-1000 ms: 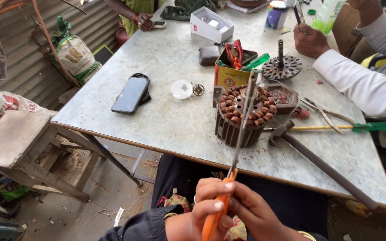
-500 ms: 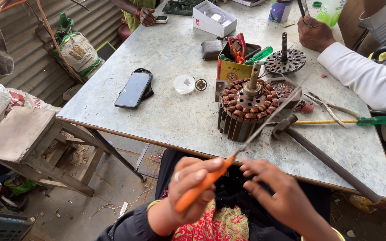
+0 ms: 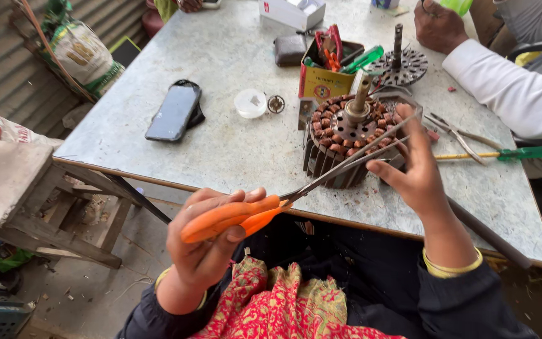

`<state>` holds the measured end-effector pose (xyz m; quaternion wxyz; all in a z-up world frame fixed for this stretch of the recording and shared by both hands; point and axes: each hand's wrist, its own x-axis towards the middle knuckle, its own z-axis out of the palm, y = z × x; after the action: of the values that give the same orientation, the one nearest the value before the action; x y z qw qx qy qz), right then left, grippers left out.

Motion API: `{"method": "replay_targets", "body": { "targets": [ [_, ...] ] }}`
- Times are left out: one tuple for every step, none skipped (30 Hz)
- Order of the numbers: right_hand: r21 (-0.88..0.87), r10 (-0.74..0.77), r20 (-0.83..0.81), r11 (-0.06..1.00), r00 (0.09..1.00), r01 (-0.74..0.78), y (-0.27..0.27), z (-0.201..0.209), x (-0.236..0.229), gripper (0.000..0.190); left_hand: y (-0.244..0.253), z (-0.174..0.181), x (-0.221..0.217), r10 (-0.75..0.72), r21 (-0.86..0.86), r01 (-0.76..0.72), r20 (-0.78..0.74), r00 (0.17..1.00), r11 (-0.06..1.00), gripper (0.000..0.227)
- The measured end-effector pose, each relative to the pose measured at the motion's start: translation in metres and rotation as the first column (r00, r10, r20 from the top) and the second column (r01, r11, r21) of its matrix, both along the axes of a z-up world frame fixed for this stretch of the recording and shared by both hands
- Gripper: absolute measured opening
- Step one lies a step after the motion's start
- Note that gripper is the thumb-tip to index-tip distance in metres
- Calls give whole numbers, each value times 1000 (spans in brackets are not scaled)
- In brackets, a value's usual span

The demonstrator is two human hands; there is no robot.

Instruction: The person uses orange-handled shears and a hammer to adjust and secure copper windings on a motor stator. They repeatedly tap the shears with the hammer to press down the coils and trim excess wire.

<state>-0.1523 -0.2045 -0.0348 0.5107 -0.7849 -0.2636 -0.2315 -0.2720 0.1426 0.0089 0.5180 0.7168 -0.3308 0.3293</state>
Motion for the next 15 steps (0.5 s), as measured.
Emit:
{"method": "replay_targets", "body": {
  "targets": [
    [-33, -4, 28, 999, 1000, 5, 4, -2, 6, 105, 4, 2, 0, 7, 7, -6, -7, 1000, 1000, 28],
    [-66, -8, 57, 998, 998, 11, 7, -4, 9, 106, 8, 4, -1, -3, 12, 4, -27, 1000, 1000, 26],
    [-58, -34, 59, 998, 998, 37, 10, -6, 10, 105, 13, 6, -2, -13, 17, 14, -46, 999, 1000, 25],
    [-50, -59, 62, 997, 996, 63, 12, -7, 11, 104, 18, 7, -3, -23, 22, 25, -66, 998, 999, 23],
    [-44, -83, 66, 995, 994, 86, 13, -8, 11, 104, 21, 8, -3, -16, 15, 17, -84, 996, 1000, 24],
    [-7, -65, 53, 998, 996, 65, 13, -9, 10, 103, 25, 8, -3, -9, 9, 10, -101, 995, 1000, 24],
    [31, -44, 38, 999, 998, 43, 14, -10, 9, 103, 28, 7, -3, 0, 4, 1, -122, 992, 1000, 25],
    [70, -24, 24, 997, 999, 22, 14, -10, 7, 102, 30, 6, 0, 15, 8, -14, -112, 994, 1000, 24],
    [35, -61, 46, 998, 997, 60, 16, -11, 6, 100, 32, 6, 3, 29, 16, -27, -101, 994, 999, 23],
    [0, -97, 70, 995, 993, 98, 16, -11, 5, 98, 34, 5, 5, 43, 25, -41, -90, 995, 999, 22],
    [-33, -132, 99, 990, 986, 136, 17, -10, 5, 96, 35, 4, 7, 54, 29, -52, -94, 994, 998, 22],
    [-37, -139, 101, 989, 985, 143, 18, -9, 4, 97, 36, 4, 7, 66, 34, -63, -99, 993, 997, 23],
    [-42, -144, 103, 988, 984, 149, 18, -8, 4, 97, 37, 3, 9, 78, 38, -74, -103, 992, 996, 23],
    [-46, -150, 105, 987, 983, 155, 19, -7, 4, 97, 38, 3, 10, 84, 54, -79, -97, 992, 995, 22],
    [-55, -156, 117, 985, 981, 164, 19, -6, 3, 96, 40, 3, 10, 91, 71, -85, -90, 992, 994, 20]
  ]
}}
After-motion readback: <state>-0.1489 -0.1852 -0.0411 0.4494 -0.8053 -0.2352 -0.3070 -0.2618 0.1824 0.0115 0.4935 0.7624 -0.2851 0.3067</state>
